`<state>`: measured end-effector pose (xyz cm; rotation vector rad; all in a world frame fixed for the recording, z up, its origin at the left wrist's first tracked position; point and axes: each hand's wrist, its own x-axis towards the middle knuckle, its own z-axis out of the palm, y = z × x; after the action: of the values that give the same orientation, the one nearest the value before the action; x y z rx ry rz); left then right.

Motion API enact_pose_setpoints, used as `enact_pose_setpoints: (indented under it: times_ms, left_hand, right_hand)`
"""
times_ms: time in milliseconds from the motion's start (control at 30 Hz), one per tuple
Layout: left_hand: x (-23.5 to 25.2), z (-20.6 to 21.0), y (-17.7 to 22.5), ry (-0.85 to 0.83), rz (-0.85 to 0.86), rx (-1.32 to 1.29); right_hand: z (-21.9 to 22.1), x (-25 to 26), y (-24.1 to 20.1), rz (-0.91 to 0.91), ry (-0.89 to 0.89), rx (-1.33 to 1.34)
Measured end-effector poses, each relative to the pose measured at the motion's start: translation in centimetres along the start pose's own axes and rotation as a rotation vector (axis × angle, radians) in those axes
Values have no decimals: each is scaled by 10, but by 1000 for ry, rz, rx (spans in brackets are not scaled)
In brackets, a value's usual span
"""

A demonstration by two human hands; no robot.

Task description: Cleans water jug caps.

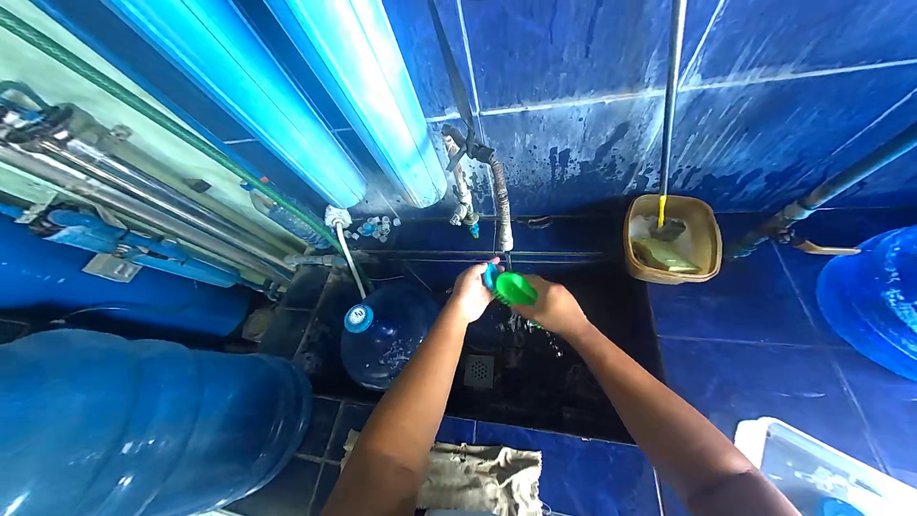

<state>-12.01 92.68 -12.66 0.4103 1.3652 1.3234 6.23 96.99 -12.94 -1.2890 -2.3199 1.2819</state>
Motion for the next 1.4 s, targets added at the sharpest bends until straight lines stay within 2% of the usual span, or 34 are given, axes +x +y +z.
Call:
enact_pose_setpoints:
  times_ms: [133, 267, 367, 433, 500, 600, 700, 833, 900, 967, 1067, 1167, 1233, 1300, 1400]
  left_hand:
    - [0, 8, 4, 75, -27, -85]
    - [-6, 29, -8, 12, -41, -134]
    - [-2, 38, -15, 6, -28, -30]
    - [-2, 33, -14, -9, -20, 141]
    - [-3, 26, -5, 1, -59, 291]
    - [-3, 18, 1, -4, -96, 338]
    - [-10, 22, 5, -55, -83, 381]
    - [-19, 23, 7, -59, -9, 528]
    - [-16, 21, 2, -23, 57, 435]
    - [-9, 19, -4, 10, 121, 272]
    - [-8, 20, -7, 2, 97, 201]
    - [-15, 22, -8, -2, 82, 355]
    - [-17, 26, -7, 0, 32, 438]
    - [-14, 29, -5, 41, 0, 387]
    - [-6, 36, -4, 75, 27, 164]
  right_hand:
    - [-12, -11, 10, 60, 263, 303]
    - [-7, -15, -4, 109, 172, 106]
    - [-7, -6, -14, 177, 179, 85]
    - [-2, -9, -17, 140, 161, 57]
    - [7, -14, -14, 24, 89, -81]
    - [9, -13, -1, -73, 29, -288]
    - [-7, -5, 6, -14, 100, -301]
    - [-8, -1, 11, -174, 306, -311]
    - [-5, -3, 9, -146, 276, -258]
    - [-4, -8, 3, -37, 106, -82]
    - [-2, -13, 2, 41, 40, 100]
    - [-16, -10, 5, 102, 176, 26]
    - [-21, -8, 2, 70, 214, -75]
    - [-16, -15, -2, 36, 193, -154]
    - [-13, -26, -7, 70, 91, -147]
